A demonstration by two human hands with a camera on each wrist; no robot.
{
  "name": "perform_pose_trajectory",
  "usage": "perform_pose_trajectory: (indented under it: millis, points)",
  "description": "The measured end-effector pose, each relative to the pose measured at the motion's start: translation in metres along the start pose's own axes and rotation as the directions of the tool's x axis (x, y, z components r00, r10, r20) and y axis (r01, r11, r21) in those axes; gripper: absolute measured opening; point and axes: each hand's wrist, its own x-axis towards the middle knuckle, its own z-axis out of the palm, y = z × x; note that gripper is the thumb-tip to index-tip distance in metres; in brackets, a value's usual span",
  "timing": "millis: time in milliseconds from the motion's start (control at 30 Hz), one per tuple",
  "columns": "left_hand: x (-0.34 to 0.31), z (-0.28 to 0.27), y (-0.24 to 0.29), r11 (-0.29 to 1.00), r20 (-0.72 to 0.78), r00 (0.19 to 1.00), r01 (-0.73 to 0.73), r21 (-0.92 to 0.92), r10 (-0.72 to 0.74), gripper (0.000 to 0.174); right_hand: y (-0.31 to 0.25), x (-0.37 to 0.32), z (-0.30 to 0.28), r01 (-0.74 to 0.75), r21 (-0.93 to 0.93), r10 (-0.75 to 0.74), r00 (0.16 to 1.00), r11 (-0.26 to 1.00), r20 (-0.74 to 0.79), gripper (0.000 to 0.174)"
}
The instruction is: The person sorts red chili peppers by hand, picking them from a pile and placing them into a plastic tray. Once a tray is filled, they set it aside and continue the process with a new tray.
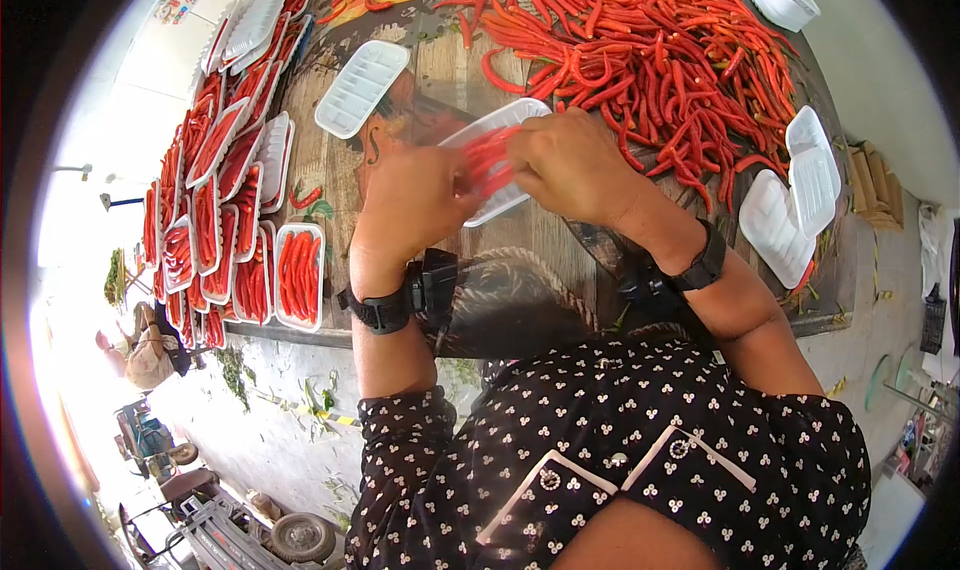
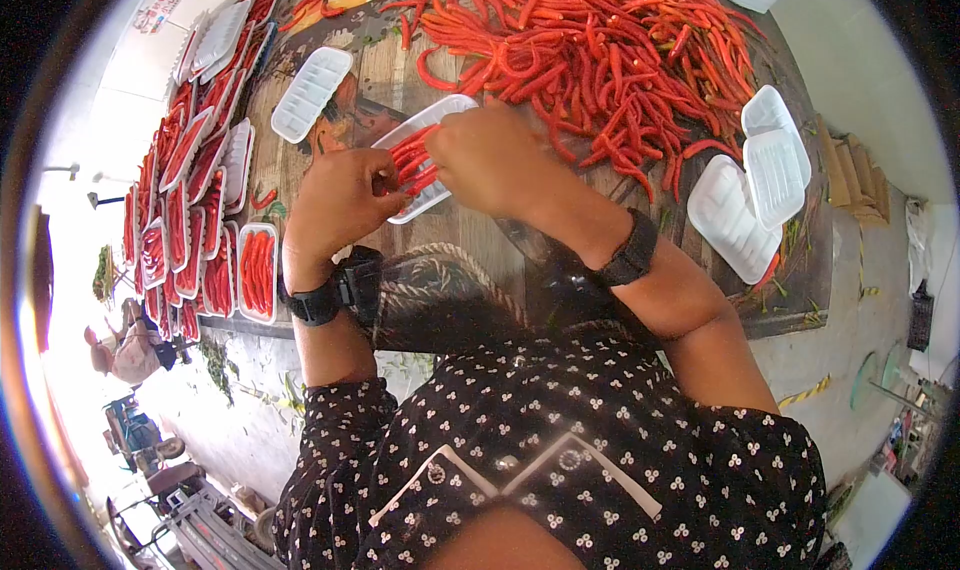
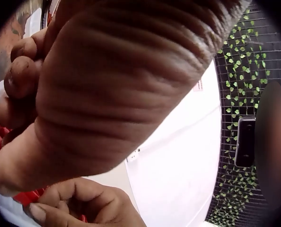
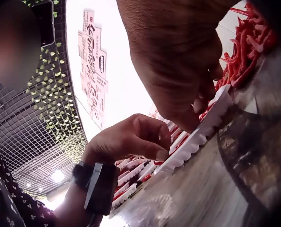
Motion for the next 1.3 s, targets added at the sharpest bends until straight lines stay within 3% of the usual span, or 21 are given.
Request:
perform_pose_trajectory:
  millis: [200, 400, 467, 533, 667, 767, 867, 1100, 1167, 1300]
  points:
    - [0.001, 0.001, 0.003, 0.995, -0.031, 0.999, 0.033, 0.089, -0.031, 0.020, -0.001, 0.000, -0.001, -0.029, 0.012, 0.028, 0.999, 1.000, 0.018, 0.009]
    - [0.001, -0.001, 0.004, 0.998, -0.028, 1.000, 0.014, 0.069, -0.012, 0.020, 0.005, 0.001, -0.008, -0.039, 0.043, 0.035, 0.997, 0.998, 0.073, 0.010]
    - [0.001, -0.001, 0.002, 0.999, -0.034, 0.999, 0.036, -0.026, -0.037, 0.021, 0.011, 0.003, -0.021, -0.067, 0.073, 0.059, 0.992, 0.995, 0.109, 0.011]
    - [0.000, -0.006, 0.006, 0.997, -0.023, 0.997, 0.068, -0.028, -0.069, 0.021, 0.026, 0.003, -0.044, -0.234, 0.017, 0.233, 0.971, 0.972, 0.056, 0.010]
    - [0.000, -0.005, 0.004, 0.996, -0.038, 0.996, 0.082, -0.047, -0.084, 0.022, 0.075, -0.013, -0.084, -0.355, -0.129, 0.325, 0.923, 0.926, -0.205, 0.014]
    - [0.001, -0.002, 0.001, 0.999, -0.071, 0.997, 0.031, -0.039, -0.034, 0.022, 0.089, -0.022, -0.108, -0.603, -0.280, 0.590, 0.796, 0.747, -0.137, 0.018]
    - [0.002, 0.000, 0.000, 0.999, -0.071, 0.997, 0.034, -0.037, -0.037, 0.023, 0.094, -0.025, -0.108, -0.639, -0.329, 0.653, 0.753, 0.695, -0.085, 0.020]
    - [0.002, 0.001, -0.002, 0.999, -0.088, 0.996, 0.012, -0.051, -0.016, 0.023, 0.090, -0.021, -0.090, -0.611, -0.406, 0.622, 0.773, 0.680, -0.122, 0.032]
    - [0.002, -0.001, 0.001, 0.999, -0.074, 0.997, 0.012, -0.030, -0.014, 0.023, 0.095, -0.021, -0.083, -0.559, -0.453, 0.562, 0.814, 0.695, -0.143, 0.035]
    - [0.002, -0.003, 0.003, 0.999, -0.064, 0.998, 0.013, -0.033, -0.015, 0.023, 0.100, -0.025, -0.084, -0.543, -0.469, 0.546, 0.825, 0.697, -0.144, 0.033]
